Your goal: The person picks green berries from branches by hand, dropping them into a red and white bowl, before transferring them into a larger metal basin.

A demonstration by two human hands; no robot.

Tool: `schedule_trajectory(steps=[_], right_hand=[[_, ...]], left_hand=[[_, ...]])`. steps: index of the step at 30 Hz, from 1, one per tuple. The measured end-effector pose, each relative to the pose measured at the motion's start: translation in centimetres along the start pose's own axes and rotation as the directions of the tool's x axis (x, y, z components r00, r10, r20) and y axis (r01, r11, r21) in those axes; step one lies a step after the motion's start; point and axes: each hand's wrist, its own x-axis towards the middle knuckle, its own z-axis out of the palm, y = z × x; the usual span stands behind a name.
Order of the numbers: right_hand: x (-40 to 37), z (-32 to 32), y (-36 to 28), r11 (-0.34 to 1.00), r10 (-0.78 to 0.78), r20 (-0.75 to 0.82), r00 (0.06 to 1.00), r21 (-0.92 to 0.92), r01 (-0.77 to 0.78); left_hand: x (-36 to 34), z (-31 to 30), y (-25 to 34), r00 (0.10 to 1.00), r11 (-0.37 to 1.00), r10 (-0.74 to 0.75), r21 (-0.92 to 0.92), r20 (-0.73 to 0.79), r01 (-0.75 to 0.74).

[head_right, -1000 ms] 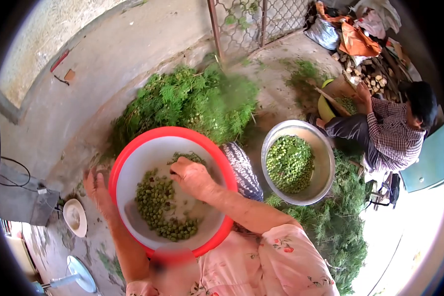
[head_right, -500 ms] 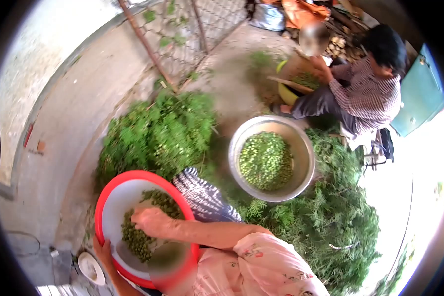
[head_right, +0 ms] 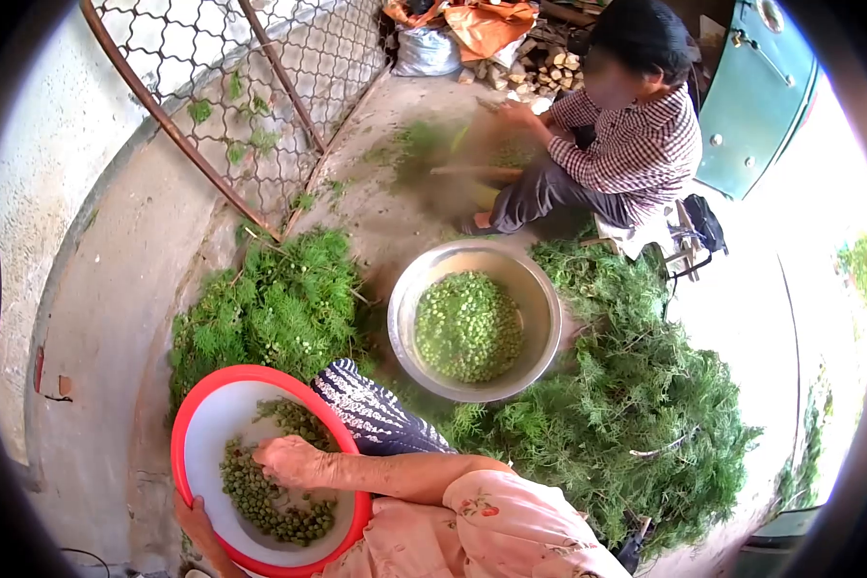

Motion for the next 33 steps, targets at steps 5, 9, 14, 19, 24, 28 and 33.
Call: schedule_trajectory(steps=[5, 9, 14, 19, 24, 28, 33], right_hand=[[-0.8, -2.4, -0.5, 1.000, 0.008, -0.180, 0.984, -0.001, -0.009], [-1.0, -1.7, -1.6, 1.000, -0.001, -0.169, 0.986, 0.003, 0.001], [-1.2, -0.2, -2.8, 1.000, -0.019, -0.014, 1.000, -0.023, 0.019], [-1.8, -0.5, -4.3, 0.990, -0.089, -0.010, 0.996, -0.109, 0.088], [-1.7, -0.9, -4.3, 0.957, -0.188, 0.000, 0.982, -0.223, 0.184], [-2.2, -1.3, -3.0, 0.987, -0.102, -0.050, 0.993, -0.126, 0.095], [-4.4, -0.3, 2.7, 0.980, 0.043, 0.027, 0.999, -0.196, -0.037]], left_hand=[[0.1, -0.2, -0.1, 0.998, 0.990, 0.055, -0.133, 0.013, -0.052], [-1.6, 0.1, -2.2, 0.991, 0.992, 0.070, -0.097, -0.117, -0.081], [-3.4, -1.4, -1.3, 0.995, 0.990, 0.030, -0.136, -0.091, -0.042], [-3.7, -1.0, -2.2, 0.977, 0.956, 0.146, -0.232, -0.153, -0.179], [-4.2, -0.6, -1.9, 0.972, 0.961, 0.098, -0.234, -0.215, -0.149], [-5.0, -1.6, 0.2, 0.970, 0.968, 0.087, -0.211, -0.226, -0.136], [-6.2, -1.2, 1.6, 0.975, 0.994, 0.067, -0.069, -0.212, -0.083]])
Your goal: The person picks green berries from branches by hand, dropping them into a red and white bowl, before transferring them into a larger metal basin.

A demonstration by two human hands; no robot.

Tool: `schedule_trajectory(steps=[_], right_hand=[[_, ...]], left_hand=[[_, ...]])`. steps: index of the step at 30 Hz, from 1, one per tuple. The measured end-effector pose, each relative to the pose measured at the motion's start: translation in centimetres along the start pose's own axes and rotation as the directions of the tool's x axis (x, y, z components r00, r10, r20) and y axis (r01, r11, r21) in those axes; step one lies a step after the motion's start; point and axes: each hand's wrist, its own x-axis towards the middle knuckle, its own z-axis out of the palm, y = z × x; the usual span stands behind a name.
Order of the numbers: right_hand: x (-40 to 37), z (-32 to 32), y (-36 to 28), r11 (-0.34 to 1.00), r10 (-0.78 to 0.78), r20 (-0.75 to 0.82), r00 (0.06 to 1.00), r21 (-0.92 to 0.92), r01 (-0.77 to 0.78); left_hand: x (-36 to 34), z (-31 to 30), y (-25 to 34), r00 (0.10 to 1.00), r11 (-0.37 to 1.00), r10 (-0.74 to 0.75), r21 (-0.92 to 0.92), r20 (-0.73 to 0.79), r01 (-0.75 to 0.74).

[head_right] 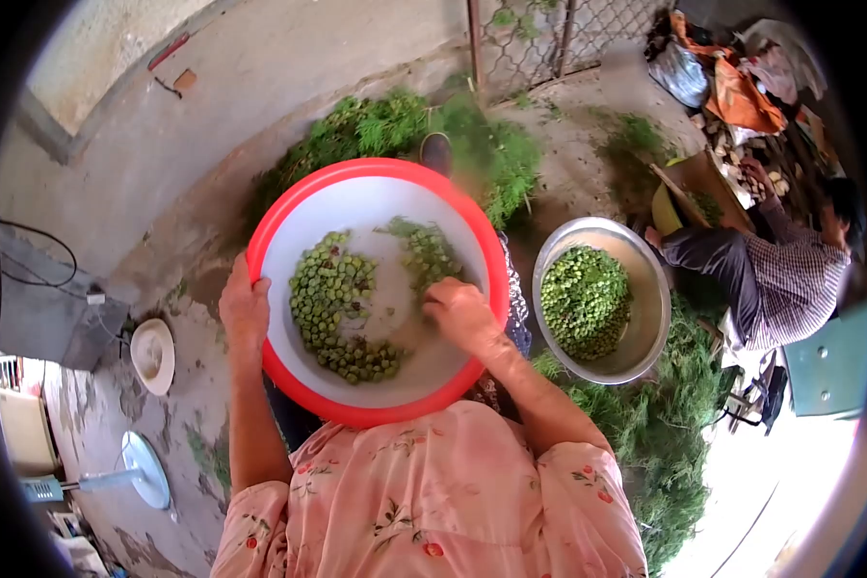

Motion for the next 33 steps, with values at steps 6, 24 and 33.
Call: schedule_trajectory(steps=[6, 24, 33], right_hand=[[0.9, 0.1, 3.0, 0.976, 0.218, 0.045, 0.975, 0.008, -0.218], [4.3, 7.4, 7.2, 0.943, 0.299, 0.048, 0.953, 0.141, -0.303], [6.9, 7.7, 4.2, 0.999, 0.031, 0.039, 0.999, -0.037, -0.029]], left_hand=[[-0.9, 0.0, 1.7, 0.993, 0.987, -0.094, 0.135, 0.076, 0.083], [-1.2, 4.0, -2.0, 0.991, 0.983, -0.128, 0.141, 0.038, 0.121], [-0.9, 4.3, -1.2, 0.995, 0.979, -0.084, 0.182, -0.050, 0.091]])
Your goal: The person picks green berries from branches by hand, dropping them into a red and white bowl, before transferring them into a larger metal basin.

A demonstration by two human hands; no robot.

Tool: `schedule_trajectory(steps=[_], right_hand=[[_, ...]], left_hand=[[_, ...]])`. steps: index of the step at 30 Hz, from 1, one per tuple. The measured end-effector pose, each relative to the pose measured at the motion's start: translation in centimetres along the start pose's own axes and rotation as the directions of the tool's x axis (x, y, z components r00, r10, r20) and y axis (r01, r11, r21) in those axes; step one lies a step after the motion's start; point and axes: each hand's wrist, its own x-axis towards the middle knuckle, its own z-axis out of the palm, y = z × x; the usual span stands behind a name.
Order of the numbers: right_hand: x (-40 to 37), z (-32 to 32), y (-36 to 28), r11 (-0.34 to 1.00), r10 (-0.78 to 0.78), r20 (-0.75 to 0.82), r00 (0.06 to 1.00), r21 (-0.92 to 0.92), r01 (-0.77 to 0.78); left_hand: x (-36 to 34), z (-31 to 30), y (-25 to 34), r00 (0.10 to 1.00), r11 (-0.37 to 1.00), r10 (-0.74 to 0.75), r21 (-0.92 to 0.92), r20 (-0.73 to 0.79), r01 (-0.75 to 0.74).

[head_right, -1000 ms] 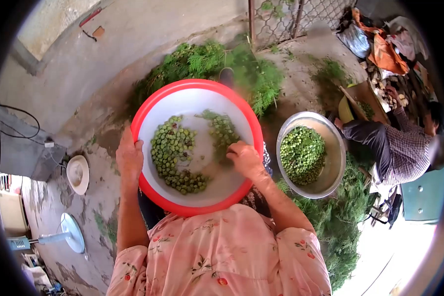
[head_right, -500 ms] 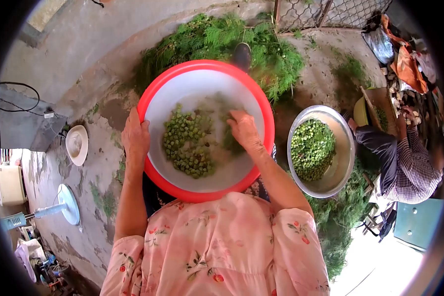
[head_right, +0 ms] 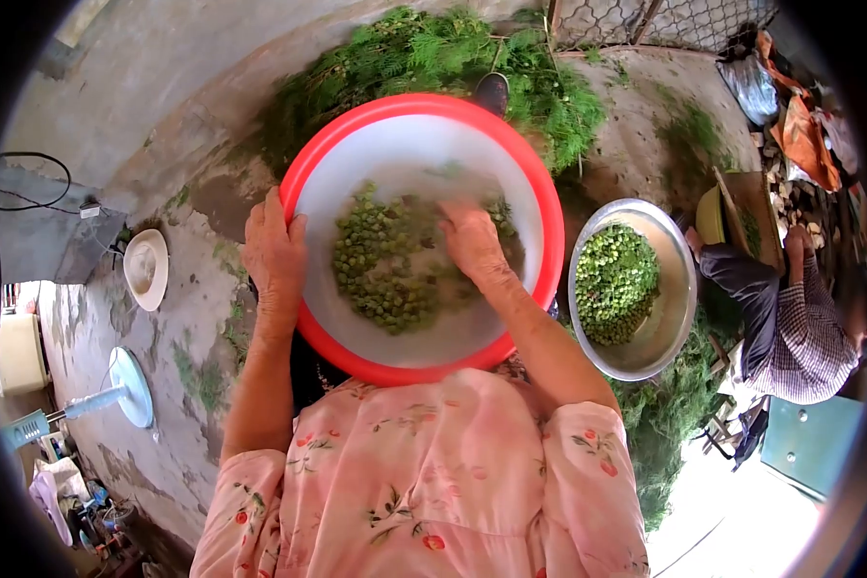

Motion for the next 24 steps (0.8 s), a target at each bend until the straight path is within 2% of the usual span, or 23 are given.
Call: schedule_trajectory(steps=[1, 4, 7, 10, 14, 15, 19, 21, 24], right_hand=[[0.2, 0.2, -0.4, 1.000, 0.003, 0.013, 1.000, -0.019, -0.002], [1.0, 1.1, -0.4, 0.989, -0.095, 0.000, 0.995, -0.114, 0.095], [1.9, 2.0, -0.7, 0.974, -0.167, 0.054, 0.985, -0.144, 0.173], [2.2, 3.5, -1.5, 0.941, -0.150, -0.019, 0.989, -0.308, 0.137], [1.7, 4.5, -2.9, 0.918, -0.161, 0.044, 0.986, -0.361, 0.166], [1.1, 4.6, -3.2, 0.936, -0.081, 0.194, 0.978, -0.321, 0.142], [-2.7, 4.6, -5.2, 0.964, -0.145, 0.273, 0.951, -0.178, 0.198], [-4.8, 4.5, -5.4, 0.970, -0.191, 0.284, 0.940, -0.094, 0.226], [-6.7, 4.0, -6.0, 0.970, -0.175, 0.400, 0.899, -0.085, 0.227]], left_hand=[[0.0, -0.2, 0.3, 0.999, 0.999, -0.032, -0.003, 0.021, 0.032], [0.0, -0.3, -0.1, 0.998, 0.996, 0.053, 0.074, 0.022, -0.054], [-0.1, -0.4, -0.2, 0.998, 0.997, 0.060, 0.044, 0.025, -0.061], [-0.1, -0.6, 0.0, 0.998, 0.998, 0.047, 0.038, 0.046, -0.049], [-0.2, -0.6, 0.0, 0.997, 0.998, 0.058, 0.024, 0.047, -0.060], [-0.3, -0.4, -0.1, 0.997, 0.997, 0.073, 0.024, 0.027, -0.073], [-0.3, -0.3, -0.2, 0.997, 0.997, 0.083, 0.001, 0.005, -0.083], [-0.3, -0.8, 0.2, 0.991, 0.991, 0.127, 0.050, -0.027, -0.126], [0.4, -2.2, 2.0, 0.973, 0.975, 0.222, 0.035, -0.067, -0.220]])
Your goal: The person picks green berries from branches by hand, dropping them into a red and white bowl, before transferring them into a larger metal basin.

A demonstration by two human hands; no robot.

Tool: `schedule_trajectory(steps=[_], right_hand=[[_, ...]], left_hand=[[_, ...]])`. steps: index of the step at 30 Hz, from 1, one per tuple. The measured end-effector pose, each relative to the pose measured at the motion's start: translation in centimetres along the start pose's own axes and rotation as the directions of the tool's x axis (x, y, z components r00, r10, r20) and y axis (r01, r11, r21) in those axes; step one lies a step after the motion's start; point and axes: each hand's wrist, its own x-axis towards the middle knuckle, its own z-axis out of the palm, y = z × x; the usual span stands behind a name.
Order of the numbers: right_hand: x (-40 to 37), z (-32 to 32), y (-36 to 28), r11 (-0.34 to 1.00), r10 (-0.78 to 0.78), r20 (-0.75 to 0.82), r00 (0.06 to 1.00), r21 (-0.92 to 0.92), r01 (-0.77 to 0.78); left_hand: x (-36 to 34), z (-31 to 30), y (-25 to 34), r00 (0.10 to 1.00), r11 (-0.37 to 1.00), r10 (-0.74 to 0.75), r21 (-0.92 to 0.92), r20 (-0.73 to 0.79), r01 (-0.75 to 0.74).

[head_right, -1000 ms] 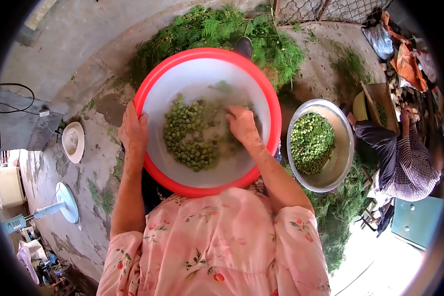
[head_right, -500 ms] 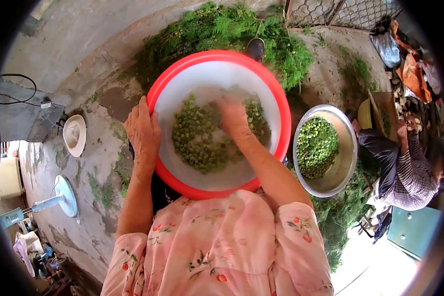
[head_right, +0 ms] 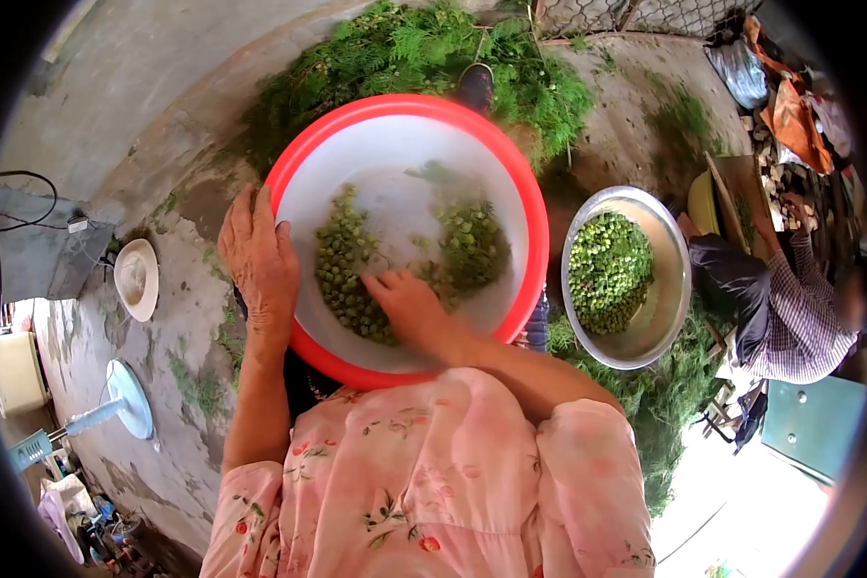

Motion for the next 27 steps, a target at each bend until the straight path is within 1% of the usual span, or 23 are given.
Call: schedule_trajectory(steps=[1, 3, 4, 5, 6, 8, 9, 10, 11, 12, 15, 17, 18, 20, 21, 23, 24, 25, 27], right_hand=[[-0.4, 0.3, -0.3, 0.999, -0.037, -0.010, 0.999, 0.006, 0.037], [-1.2, 1.1, -0.8, 0.993, -0.114, -0.031, 0.993, 0.017, 0.115], [-1.6, 0.8, -1.2, 0.992, -0.123, 0.033, 0.992, 0.006, 0.123], [-1.9, 0.2, -1.8, 0.991, -0.131, 0.096, 0.987, -0.005, 0.132], [-2.1, -0.1, -2.1, 0.990, -0.137, 0.160, 0.978, -0.016, 0.142], [-2.4, 0.6, -1.6, 0.998, -0.060, 0.112, 0.992, 0.016, 0.059], [-2.4, 0.8, -1.3, 0.999, -0.020, 0.088, 0.996, 0.032, 0.018], [-2.3, 0.5, -0.9, 0.999, 0.002, -0.063, 0.998, 0.036, 0.000], [-2.1, 0.0, -0.2, 0.999, 0.025, -0.213, 0.977, 0.043, -0.017], [-1.7, -0.6, 0.4, 0.998, 0.047, -0.357, 0.933, 0.051, -0.031], [0.4, -2.1, 2.5, 0.972, 0.130, -0.317, 0.939, -0.144, -0.183], [0.5, -1.6, 3.1, 0.961, 0.225, -0.209, 0.952, -0.116, -0.252], [0.7, -1.6, 3.2, 0.952, 0.270, -0.151, 0.951, -0.106, -0.288], [0.0, -1.5, 2.3, 0.939, 0.339, 0.030, 0.940, -0.074, -0.336], [-0.7, -1.5, 1.7, 0.929, 0.369, 0.121, 0.921, -0.063, -0.364], [-2.5, -1.1, 1.1, 0.967, 0.250, 0.018, 0.968, 0.037, -0.250], [-3.4, -0.9, 1.0, 0.979, 0.192, -0.037, 0.981, 0.083, -0.188], [-3.9, -0.9, 1.0, 0.979, 0.172, -0.009, 0.985, 0.110, -0.170], [-4.3, -1.9, 0.6, 0.964, 0.188, 0.045, 0.981, 0.185, -0.193]], left_hand=[[0.2, -0.2, 0.6, 0.999, 0.999, 0.033, -0.020, -0.015, -0.033], [-0.1, 1.4, 2.1, 1.000, 0.951, -0.010, -0.309, 0.019, 0.015], [0.0, 2.2, 3.1, 0.999, 0.895, -0.027, -0.444, 0.040, 0.042], [0.1, 2.7, 4.3, 0.988, 0.771, -0.113, -0.618, 0.108, 0.156], [0.2, 3.8, 4.9, 0.969, 0.676, -0.164, -0.695, 0.185, 0.247], [-0.7, 6.5, 5.4, 0.907, 0.445, -0.231, -0.791, 0.351, 0.420], [-1.2, 7.4, 5.4, 0.866, 0.328, -0.275, -0.805, 0.419, 0.494], [-1.7, 8.2, 5.3, 0.817, 0.205, -0.307, -0.804, 0.488, 0.558], [-2.1, 8.9, 5.3, 0.762, 0.078, -0.328, -0.788, 0.559, 0.611], [-2.8, 9.6, 4.9, 0.729, 0.052, -0.345, -0.764, 0.591, 0.643], [-4.1, 9.8, 4.4, 0.612, -0.034, -0.382, -0.672, 0.692, 0.740], [-3.8, 8.9, 5.2, 0.515, -0.099, -0.385, -0.590, 0.766, 0.802], [-3.9, 9.0, 5.1, 0.508, -0.123, -0.373, -0.584, 0.776, 0.802], [-4.2, 9.5, 5.1, 0.489, -0.176, -0.341, -0.566, 0.803, 0.806], [-4.2, 9.5, 5.2, 0.444, -0.223, -0.338, -0.529, 0.830, 0.819], [-4.1, 9.3, 5.1, 0.347, -0.316, -0.327, -0.448, 0.879, 0.836], [-4.2, 9.3, 5.1, 0.331, -0.334, -0.316, -0.431, 0.889, 0.838], [-4.2, 9.4, 5.0, 0.318, -0.351, -0.305, -0.417, 0.898, 0.838], [-4.2, 9.6, 4.9, 0.306, -0.368, -0.291, -0.402, 0.906, 0.839]])
